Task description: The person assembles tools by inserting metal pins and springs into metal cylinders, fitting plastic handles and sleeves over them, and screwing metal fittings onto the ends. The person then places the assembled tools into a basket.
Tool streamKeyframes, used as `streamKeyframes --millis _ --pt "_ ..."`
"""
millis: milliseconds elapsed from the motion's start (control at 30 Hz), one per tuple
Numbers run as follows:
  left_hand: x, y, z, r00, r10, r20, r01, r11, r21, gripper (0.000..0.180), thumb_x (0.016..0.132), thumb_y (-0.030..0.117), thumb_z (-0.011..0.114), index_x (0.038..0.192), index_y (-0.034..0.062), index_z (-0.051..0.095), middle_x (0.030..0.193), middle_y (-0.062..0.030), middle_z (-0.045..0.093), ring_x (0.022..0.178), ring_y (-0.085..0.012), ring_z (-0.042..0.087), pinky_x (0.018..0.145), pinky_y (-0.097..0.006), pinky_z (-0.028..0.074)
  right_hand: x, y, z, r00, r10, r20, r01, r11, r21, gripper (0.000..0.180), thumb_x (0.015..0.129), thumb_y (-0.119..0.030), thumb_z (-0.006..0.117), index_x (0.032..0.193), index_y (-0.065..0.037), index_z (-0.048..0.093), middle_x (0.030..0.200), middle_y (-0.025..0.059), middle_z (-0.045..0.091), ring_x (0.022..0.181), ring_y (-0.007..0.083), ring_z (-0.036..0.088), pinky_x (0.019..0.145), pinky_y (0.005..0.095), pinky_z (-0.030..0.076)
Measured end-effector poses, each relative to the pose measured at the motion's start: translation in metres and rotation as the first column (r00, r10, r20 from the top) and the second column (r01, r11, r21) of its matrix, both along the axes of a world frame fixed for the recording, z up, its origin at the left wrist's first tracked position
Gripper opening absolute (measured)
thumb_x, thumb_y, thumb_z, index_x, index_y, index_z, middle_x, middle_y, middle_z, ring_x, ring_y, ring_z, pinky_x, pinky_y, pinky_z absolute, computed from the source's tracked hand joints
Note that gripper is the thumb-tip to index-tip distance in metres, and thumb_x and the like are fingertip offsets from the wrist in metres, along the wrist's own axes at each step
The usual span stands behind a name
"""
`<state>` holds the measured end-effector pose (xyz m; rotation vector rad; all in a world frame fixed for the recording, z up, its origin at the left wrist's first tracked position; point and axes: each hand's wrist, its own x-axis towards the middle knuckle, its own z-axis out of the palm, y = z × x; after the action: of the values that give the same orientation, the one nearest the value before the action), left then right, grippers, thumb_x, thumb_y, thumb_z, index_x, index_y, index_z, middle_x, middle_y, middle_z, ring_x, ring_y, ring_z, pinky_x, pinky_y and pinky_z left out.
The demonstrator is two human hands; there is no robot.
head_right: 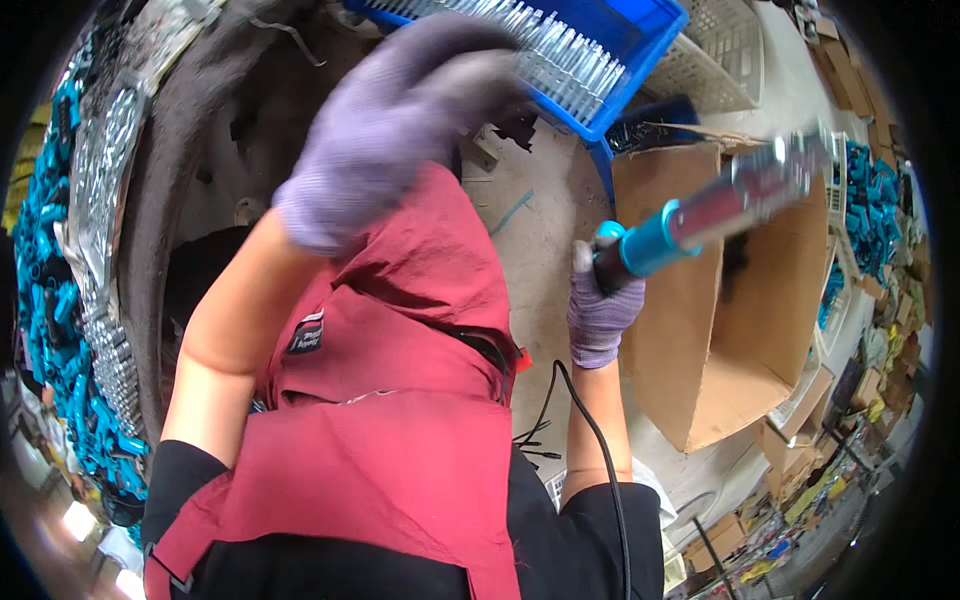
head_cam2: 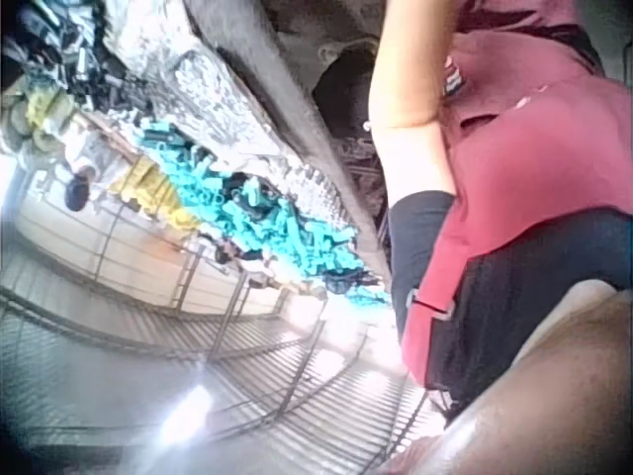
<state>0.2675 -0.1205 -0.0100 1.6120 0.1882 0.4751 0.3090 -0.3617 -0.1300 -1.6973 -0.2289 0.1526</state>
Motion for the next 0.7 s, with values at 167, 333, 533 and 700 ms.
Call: streamKeyframes --millis 167,333,533,700 --pt "-0.125 0.081 -0.084 0.780 0.529 -0.335 -0.140 0.669 0.730 0.041 0.075 -0.005 0.060 0.114 0.0058 0.052 0.104 -0.0105 0.057 0.093 -0.0201 0.059 0.084 -0.034 0.048 0.015 -0.035 -0.128 0.953 -0.170 0.249 0.212 0.965 -0.152 0.042 0.072 -0.009 0.073 0.107 -0.003 0.052 0.093 0.0046 0.058 0.084 0.0151 0.055 0.078 0.0284 0.044" --pt "-0.211 0.078 -0.109 0.537 0.504 -0.677 -0.825 0.480 -0.297 0.028 0.083 0.022 0.059 0.105 0.0052 0.055 0.082 -0.0043 0.057 0.072 -0.0165 0.057 0.060 -0.027 0.048 0.018 -0.068 -0.291 0.730 -0.236 -0.641 -0.483 0.485 -0.729 0.042 0.069 -0.024 0.070 0.100 0.001 0.057 0.084 0.0150 0.063 0.079 0.0261 0.062 0.073 0.0343 0.048" --pt "-0.174 0.045 -0.109 0.557 0.369 -0.744 -0.692 0.701 -0.171 0.035 0.087 0.030 0.055 0.109 0.0030 0.053 0.079 -0.0040 0.058 0.068 -0.0138 0.056 0.060 -0.024 0.046 0.043 -0.047 -0.288 0.795 -0.192 -0.575 -0.389 0.566 -0.727 0.035 0.071 -0.031 0.066 0.090 -0.002 0.061 0.081 0.0184 0.064 0.079 0.0360 0.062 0.071 0.0415 0.047" --pt "-0.145 0.032 -0.123 0.592 0.204 -0.780 -0.547 0.812 -0.203 0.032 0.088 0.029 0.052 0.108 0.0038 0.053 0.079 -0.0025 0.058 0.068 -0.0123 0.056 0.063 -0.025 0.045 0.042 -0.044 -0.260 0.964 -0.112 -0.242 -0.098 0.698 -0.710 0.055 0.074 -0.043 0.065 0.112 -0.007 0.049 0.099 0.0181 0.061 0.087 0.0353 0.060 0.073 0.0432 0.045"
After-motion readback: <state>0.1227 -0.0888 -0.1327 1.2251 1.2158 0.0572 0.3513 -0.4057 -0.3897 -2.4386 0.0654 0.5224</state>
